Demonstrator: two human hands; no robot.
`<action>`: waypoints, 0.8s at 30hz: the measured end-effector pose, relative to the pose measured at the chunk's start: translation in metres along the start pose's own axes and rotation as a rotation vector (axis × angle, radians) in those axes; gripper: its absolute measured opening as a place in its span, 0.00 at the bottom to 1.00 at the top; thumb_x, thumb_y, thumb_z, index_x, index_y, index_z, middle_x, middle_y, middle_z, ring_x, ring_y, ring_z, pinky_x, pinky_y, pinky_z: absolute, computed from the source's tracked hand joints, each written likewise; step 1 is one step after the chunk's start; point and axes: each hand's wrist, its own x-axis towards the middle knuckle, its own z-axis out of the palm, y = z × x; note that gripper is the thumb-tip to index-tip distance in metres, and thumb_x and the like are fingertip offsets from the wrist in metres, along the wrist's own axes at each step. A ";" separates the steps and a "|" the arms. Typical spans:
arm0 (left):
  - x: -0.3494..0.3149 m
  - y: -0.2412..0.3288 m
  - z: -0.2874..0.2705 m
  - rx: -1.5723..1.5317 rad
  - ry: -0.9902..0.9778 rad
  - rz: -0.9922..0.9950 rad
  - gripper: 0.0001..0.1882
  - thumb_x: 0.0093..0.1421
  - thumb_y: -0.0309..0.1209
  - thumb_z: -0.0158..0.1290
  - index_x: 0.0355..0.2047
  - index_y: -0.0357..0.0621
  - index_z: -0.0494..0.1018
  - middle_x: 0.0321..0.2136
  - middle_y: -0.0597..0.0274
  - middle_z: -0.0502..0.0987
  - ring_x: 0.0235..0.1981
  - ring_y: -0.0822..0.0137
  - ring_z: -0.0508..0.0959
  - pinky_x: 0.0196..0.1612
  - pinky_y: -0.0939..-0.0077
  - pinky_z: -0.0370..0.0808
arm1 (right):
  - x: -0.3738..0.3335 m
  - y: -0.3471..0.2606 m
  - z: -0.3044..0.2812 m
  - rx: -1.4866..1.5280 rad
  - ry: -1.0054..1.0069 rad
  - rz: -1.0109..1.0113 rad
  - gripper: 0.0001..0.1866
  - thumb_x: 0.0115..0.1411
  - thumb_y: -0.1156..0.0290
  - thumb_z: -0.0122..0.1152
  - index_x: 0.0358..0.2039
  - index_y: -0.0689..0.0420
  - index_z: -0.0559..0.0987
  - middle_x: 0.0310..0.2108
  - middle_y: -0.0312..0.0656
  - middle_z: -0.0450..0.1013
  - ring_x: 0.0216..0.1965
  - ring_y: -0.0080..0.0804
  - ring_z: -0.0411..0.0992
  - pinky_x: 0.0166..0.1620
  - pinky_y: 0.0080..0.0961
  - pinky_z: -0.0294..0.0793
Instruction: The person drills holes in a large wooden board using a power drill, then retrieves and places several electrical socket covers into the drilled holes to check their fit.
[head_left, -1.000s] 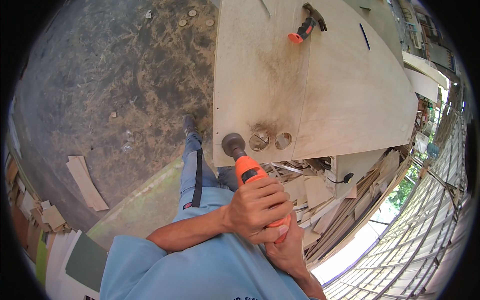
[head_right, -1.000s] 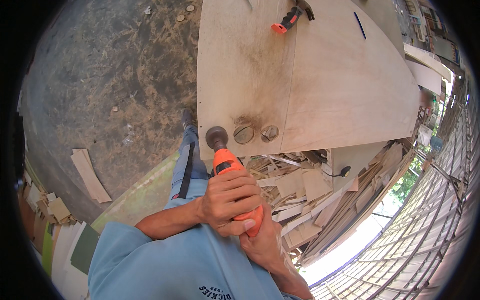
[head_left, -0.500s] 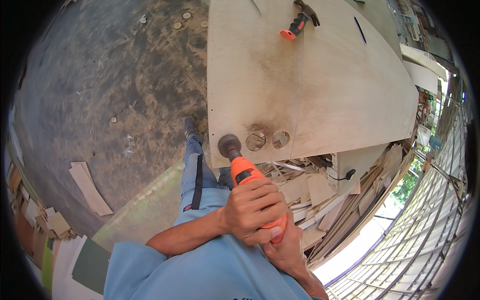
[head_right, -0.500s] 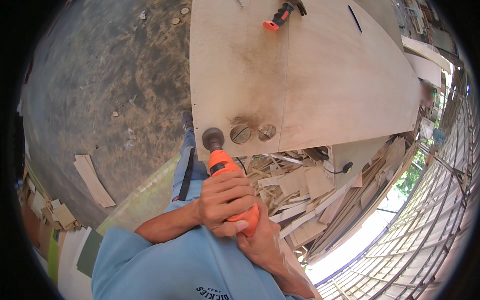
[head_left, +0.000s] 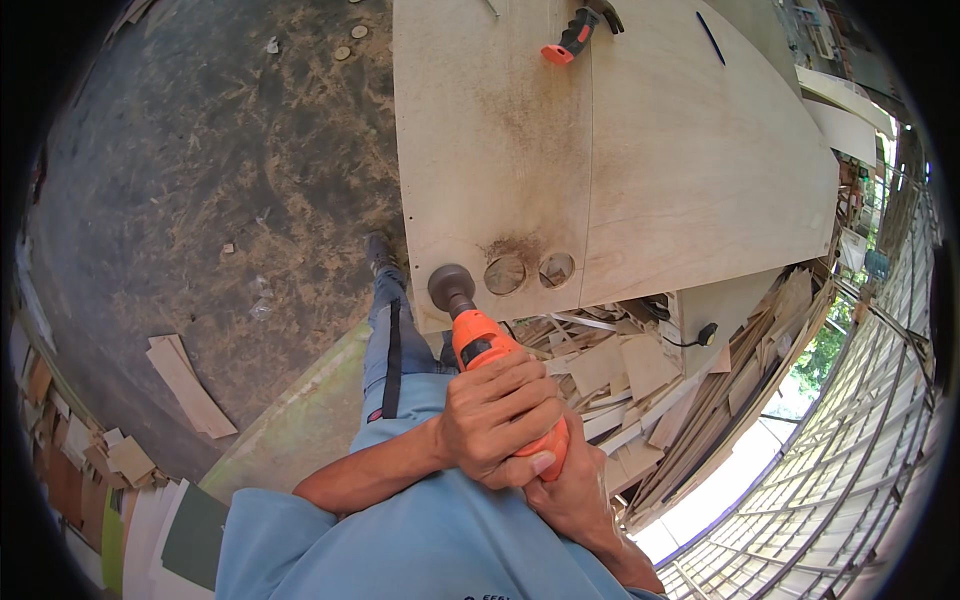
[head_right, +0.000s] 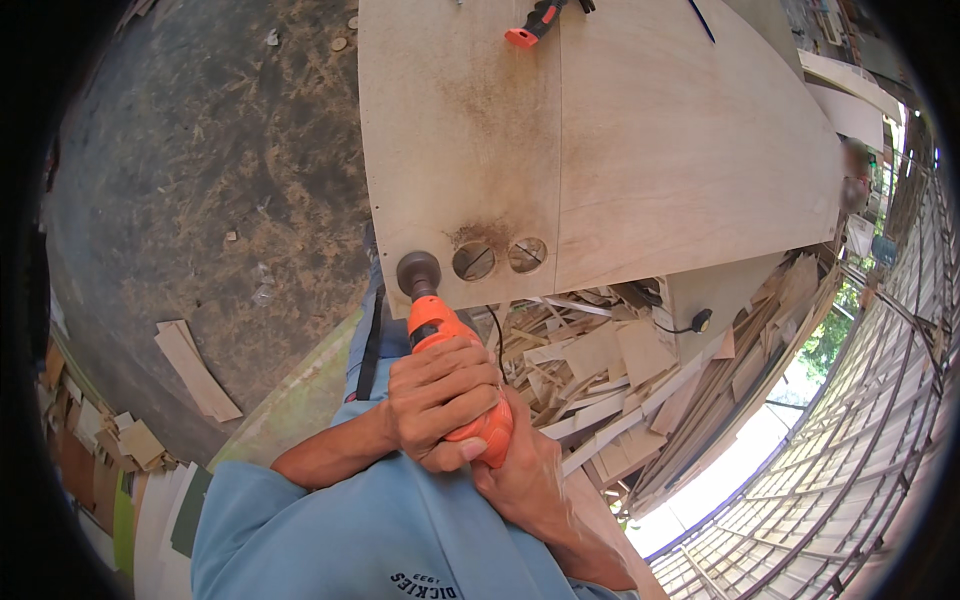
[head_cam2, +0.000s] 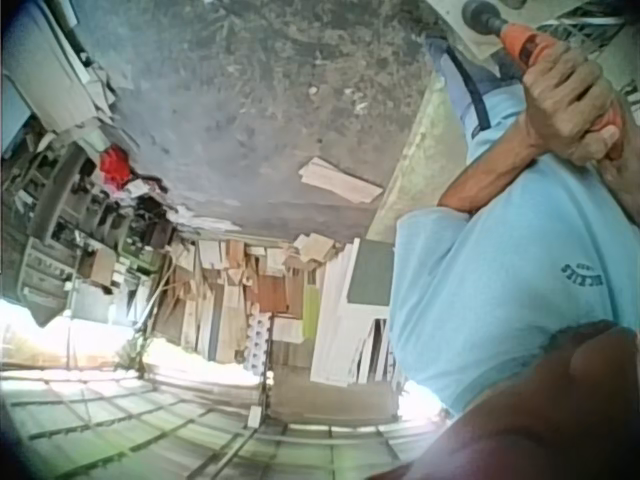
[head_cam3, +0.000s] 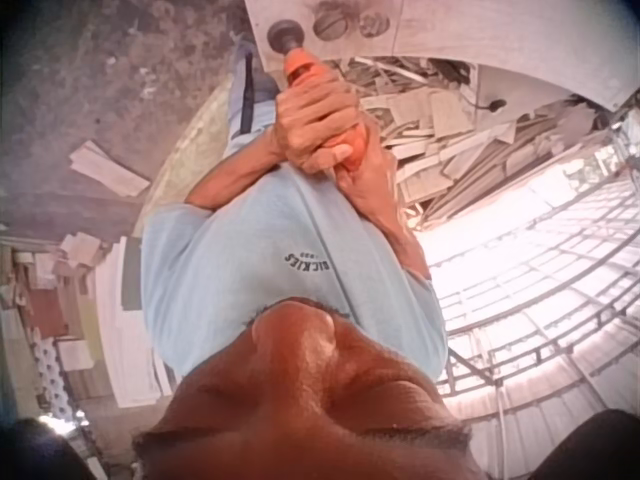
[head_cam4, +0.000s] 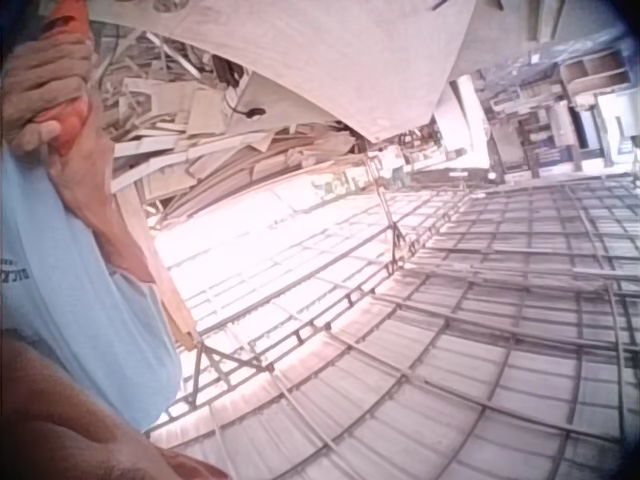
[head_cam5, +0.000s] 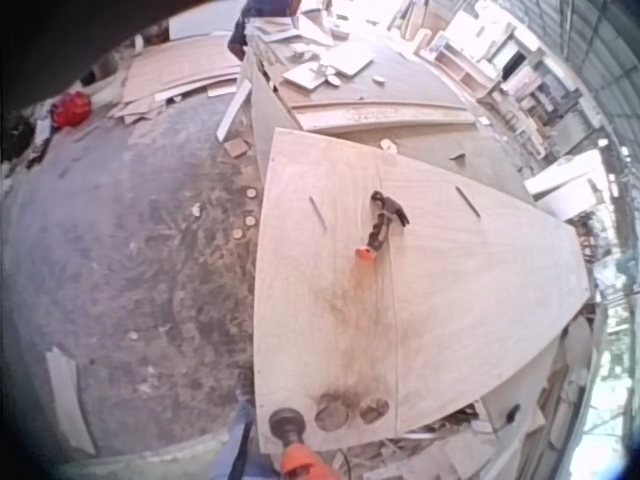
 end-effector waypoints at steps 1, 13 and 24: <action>-0.001 0.000 0.000 0.005 -0.002 0.000 0.23 0.56 0.43 0.54 0.35 0.31 0.78 0.32 0.44 0.81 0.34 0.44 0.84 0.43 0.50 0.82 | 0.000 0.001 0.000 -0.002 0.005 -0.007 0.41 0.54 0.72 0.70 0.68 0.59 0.63 0.36 0.61 0.80 0.38 0.64 0.81 0.41 0.50 0.81; -0.003 0.000 0.001 0.042 -0.001 0.023 0.23 0.57 0.44 0.53 0.35 0.30 0.78 0.33 0.43 0.81 0.36 0.42 0.85 0.43 0.49 0.83 | -0.001 0.006 0.003 -0.011 0.014 -0.021 0.40 0.55 0.72 0.70 0.67 0.60 0.64 0.36 0.61 0.80 0.38 0.64 0.81 0.40 0.49 0.81; -0.004 0.001 0.002 0.065 -0.013 0.031 0.23 0.58 0.44 0.52 0.35 0.31 0.79 0.33 0.42 0.82 0.38 0.42 0.85 0.44 0.50 0.83 | -0.002 0.008 0.004 0.006 0.021 -0.020 0.39 0.55 0.71 0.71 0.65 0.60 0.64 0.34 0.61 0.80 0.37 0.64 0.81 0.39 0.49 0.82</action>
